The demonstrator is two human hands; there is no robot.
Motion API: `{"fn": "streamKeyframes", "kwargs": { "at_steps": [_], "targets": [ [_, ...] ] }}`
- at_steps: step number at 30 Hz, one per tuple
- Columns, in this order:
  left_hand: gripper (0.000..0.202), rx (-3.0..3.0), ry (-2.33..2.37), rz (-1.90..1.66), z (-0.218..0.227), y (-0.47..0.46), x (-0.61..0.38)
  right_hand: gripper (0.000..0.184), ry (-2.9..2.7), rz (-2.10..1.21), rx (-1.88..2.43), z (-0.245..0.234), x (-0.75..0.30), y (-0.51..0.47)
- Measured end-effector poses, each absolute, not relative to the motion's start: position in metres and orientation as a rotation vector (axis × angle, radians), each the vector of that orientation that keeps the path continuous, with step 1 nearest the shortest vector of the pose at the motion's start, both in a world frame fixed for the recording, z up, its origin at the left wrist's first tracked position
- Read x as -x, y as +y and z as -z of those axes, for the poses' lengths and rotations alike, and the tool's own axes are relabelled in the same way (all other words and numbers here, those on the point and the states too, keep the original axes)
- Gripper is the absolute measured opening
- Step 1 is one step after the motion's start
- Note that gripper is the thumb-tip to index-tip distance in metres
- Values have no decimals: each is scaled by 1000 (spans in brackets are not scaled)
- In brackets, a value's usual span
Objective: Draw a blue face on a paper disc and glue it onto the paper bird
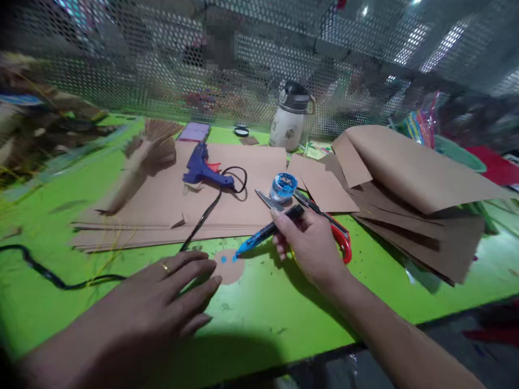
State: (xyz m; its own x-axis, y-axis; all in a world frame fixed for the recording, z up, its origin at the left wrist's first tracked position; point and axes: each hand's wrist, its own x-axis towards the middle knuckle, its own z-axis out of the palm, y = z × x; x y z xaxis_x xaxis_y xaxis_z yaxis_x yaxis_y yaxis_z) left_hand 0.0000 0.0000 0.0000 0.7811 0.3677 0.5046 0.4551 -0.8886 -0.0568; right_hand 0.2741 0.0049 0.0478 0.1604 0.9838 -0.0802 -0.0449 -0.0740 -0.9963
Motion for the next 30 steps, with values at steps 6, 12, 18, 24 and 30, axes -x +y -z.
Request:
{"fn": "streamKeyframes", "kwargs": {
  "at_steps": [6, 12, 18, 24, 30],
  "targets": [
    [27, 2833, -706, 737, 0, -6, -2, 37, -973, -1178, 1280, -56, -270, 9],
    [24, 2925, -758, 710, -9, -10, -2, 33, -917, -1230, 1160, -61, -281, 10],
    [19, 2915, -745, 744, -16, -11, -3, 26, -997, -1321, 1097, -65, -285, 11],
    [22, 2801, -683, 796, -10, -7, -2, 20, -1042, -1422, 1084, -56, -280, 3],
    [18, 2875, -781, 578, -33, -16, -3, 21, -1187, -1366, 1228, -50, -282, -2]
  ]
}}
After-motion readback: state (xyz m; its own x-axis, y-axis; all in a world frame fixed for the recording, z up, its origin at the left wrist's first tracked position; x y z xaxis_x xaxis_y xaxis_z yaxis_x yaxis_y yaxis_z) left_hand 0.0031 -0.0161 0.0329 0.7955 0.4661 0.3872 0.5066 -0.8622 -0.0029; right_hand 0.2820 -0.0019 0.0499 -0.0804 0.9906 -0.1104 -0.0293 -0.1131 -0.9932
